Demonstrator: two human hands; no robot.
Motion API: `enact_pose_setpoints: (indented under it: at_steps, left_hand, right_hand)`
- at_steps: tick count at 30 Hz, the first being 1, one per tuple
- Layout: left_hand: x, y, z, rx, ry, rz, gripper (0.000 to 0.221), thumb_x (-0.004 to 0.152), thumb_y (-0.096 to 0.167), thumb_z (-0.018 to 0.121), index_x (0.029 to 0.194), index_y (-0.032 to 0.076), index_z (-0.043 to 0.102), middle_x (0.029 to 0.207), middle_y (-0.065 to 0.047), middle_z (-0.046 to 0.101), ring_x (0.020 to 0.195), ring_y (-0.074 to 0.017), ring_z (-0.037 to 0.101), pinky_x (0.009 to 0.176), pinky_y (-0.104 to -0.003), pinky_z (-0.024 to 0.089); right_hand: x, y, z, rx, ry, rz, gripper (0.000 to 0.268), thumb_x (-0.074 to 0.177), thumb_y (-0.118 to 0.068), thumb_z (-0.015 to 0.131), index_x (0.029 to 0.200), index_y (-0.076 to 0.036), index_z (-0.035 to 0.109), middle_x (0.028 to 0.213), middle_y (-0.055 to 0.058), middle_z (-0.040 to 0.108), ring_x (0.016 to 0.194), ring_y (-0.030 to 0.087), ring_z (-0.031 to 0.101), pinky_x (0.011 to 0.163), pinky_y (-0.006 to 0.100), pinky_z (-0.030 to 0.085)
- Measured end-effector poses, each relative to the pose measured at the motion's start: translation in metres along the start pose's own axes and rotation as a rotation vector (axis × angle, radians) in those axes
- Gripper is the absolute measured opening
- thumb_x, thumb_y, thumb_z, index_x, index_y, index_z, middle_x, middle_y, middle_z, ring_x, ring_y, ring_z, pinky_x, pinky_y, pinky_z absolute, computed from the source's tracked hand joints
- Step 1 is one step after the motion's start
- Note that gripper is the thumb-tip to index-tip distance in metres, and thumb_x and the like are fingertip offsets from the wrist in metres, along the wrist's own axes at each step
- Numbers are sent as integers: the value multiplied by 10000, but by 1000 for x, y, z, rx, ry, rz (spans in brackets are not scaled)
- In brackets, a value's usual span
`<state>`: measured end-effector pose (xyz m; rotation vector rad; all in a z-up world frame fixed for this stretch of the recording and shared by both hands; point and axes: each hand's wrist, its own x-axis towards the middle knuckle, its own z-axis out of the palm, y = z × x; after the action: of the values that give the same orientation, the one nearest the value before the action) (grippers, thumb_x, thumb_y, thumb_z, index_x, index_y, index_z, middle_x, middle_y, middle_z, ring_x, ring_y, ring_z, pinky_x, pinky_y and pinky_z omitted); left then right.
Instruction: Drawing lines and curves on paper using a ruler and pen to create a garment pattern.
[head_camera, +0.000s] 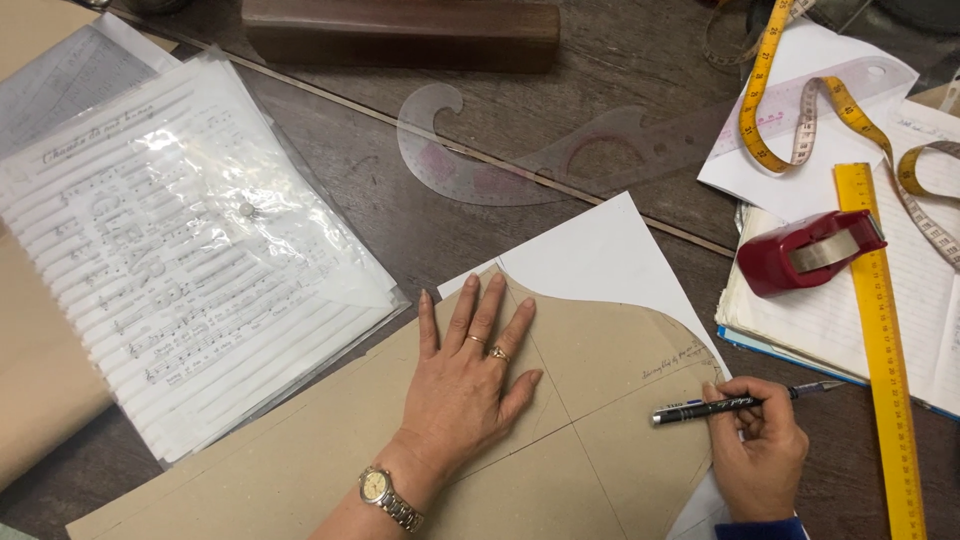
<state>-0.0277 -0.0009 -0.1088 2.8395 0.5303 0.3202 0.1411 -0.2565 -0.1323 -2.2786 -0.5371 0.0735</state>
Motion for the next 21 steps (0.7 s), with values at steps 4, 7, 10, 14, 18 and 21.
enact_pose_setpoints:
  at_steps: [4, 7, 10, 14, 18, 21]
  left_hand:
    - [-1, -1, 2, 16, -5, 7, 674, 918, 548, 419, 1485, 193, 336, 1572, -139, 217, 1463, -328, 148, 1136, -633, 52]
    - [0, -1, 1, 6, -8, 6, 667, 919, 541, 421, 1482, 190, 342, 1571, -134, 223, 1464, -320, 147, 1137, -629, 52]
    - [1, 1, 0, -22, 6, 9, 698, 887, 555, 487, 1468, 185, 375, 1570, -123, 235, 1450, -317, 196, 1134, -635, 70]
    - [0, 2, 3, 18, 3, 9, 791, 846, 654, 488, 1471, 184, 370, 1576, -135, 223, 1455, -329, 191, 1123, -657, 80]
    - [-1, 2, 5, 52, -10, 5, 816, 838, 672, 480, 1488, 199, 342, 1585, -131, 210, 1463, -332, 175, 1121, -662, 82]
    - [0, 4, 4, 64, -34, 6, 787, 858, 669, 438, 1482, 195, 357, 1573, -139, 242, 1456, -341, 186, 1109, -664, 96]
  right_hand:
    - [0, 2, 2, -3, 19, -2, 137, 900, -55, 712, 972, -64, 596, 888, 19, 597, 595, 59, 414, 572, 208, 368]
    - [0, 1, 3, 4, 21, -14, 143, 898, -55, 715, 970, -56, 592, 872, 23, 614, 623, 57, 465, 602, 198, 406]
    - [0, 2, 4, 34, 44, 7, 158, 890, -62, 719, 971, -66, 583, 793, 18, 577, 605, 51, 462, 589, 195, 397]
    - [1, -4, 4, 35, 75, -40, 205, 844, -51, 745, 973, -74, 587, 745, -4, 547, 537, 36, 404, 512, 185, 341]
    - [4, -10, 2, 17, 81, -46, 210, 850, -53, 750, 986, -80, 594, 814, 11, 602, 560, 48, 454, 506, 191, 375]
    - [6, -16, 0, -28, 75, -87, 181, 870, -60, 740, 980, -65, 597, 730, -1, 541, 530, 53, 399, 478, 214, 339]
